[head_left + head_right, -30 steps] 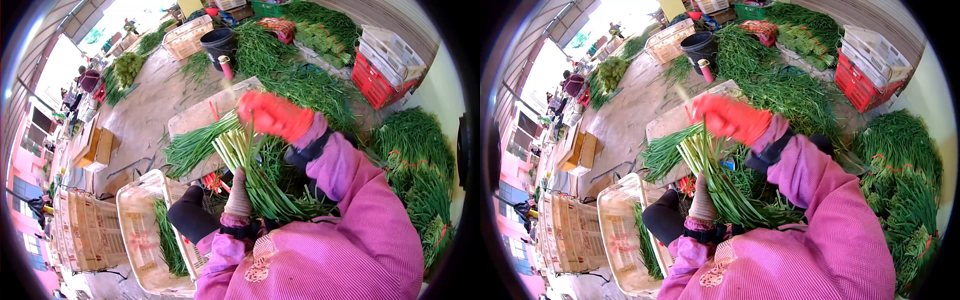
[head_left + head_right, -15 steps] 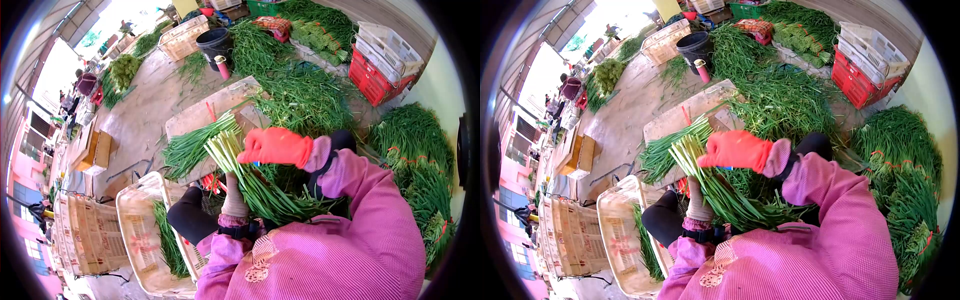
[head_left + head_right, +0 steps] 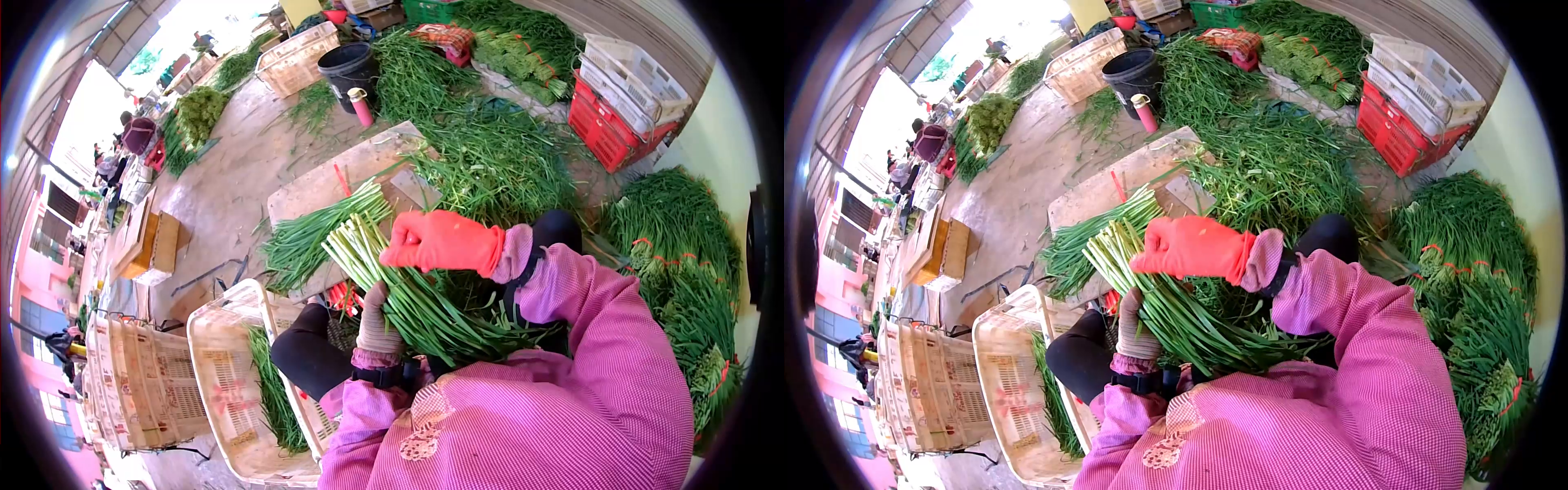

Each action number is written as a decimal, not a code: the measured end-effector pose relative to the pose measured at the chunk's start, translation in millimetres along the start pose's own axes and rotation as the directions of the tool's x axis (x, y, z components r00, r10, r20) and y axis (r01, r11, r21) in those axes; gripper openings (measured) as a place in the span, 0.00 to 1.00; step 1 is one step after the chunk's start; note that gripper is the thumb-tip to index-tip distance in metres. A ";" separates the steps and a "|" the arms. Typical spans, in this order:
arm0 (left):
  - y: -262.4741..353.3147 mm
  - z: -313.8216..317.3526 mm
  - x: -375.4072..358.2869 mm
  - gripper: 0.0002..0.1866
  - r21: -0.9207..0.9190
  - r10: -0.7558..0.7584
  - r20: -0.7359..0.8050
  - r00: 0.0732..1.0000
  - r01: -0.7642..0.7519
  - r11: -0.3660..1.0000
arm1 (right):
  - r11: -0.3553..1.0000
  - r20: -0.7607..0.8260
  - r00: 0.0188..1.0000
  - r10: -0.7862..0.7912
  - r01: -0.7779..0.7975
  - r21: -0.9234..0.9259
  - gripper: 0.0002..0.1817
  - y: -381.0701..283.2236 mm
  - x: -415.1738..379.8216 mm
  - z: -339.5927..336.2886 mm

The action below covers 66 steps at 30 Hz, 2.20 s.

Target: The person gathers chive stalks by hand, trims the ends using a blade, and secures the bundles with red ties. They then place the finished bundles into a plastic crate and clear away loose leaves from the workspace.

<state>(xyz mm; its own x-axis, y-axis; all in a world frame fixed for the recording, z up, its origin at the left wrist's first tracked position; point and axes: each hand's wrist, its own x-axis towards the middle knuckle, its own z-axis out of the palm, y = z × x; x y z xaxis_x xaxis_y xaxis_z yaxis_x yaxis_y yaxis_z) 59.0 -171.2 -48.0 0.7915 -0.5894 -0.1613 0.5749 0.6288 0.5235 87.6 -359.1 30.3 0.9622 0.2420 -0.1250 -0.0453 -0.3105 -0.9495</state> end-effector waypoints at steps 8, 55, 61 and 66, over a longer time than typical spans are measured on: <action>-3.6 -16.1 0.2 0.32 0.006 -0.061 -0.064 0.996 0.061 0.998 | 0.806 0.011 0.995 -0.102 0.089 -0.585 0.12 2.9 5.3 10.6; -0.6 -33.0 13.4 0.35 -0.052 -0.035 0.007 0.999 0.035 0.998 | 0.355 0.072 0.683 -0.727 0.464 -0.811 0.07 23.6 51.5 3.7; 1.1 -25.4 13.6 0.33 -0.112 -0.011 -0.133 0.991 -0.004 0.994 | 0.688 0.100 0.960 -0.261 0.257 -0.679 0.27 -9.9 17.5 8.2; -4.8 -46.2 12.9 0.32 -0.093 0.013 -0.042 0.999 -0.016 0.996 | 0.745 0.007 0.987 -0.161 0.126 -0.655 0.21 19.4 31.6 20.0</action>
<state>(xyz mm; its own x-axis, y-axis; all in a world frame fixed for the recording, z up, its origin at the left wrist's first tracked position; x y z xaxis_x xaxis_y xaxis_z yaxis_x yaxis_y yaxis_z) 76.0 -158.4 -91.2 0.8067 -0.5596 -0.1899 0.5786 0.6828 0.4461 111.7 -339.0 2.1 0.9550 0.2954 0.0277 0.2638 -0.8027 -0.5349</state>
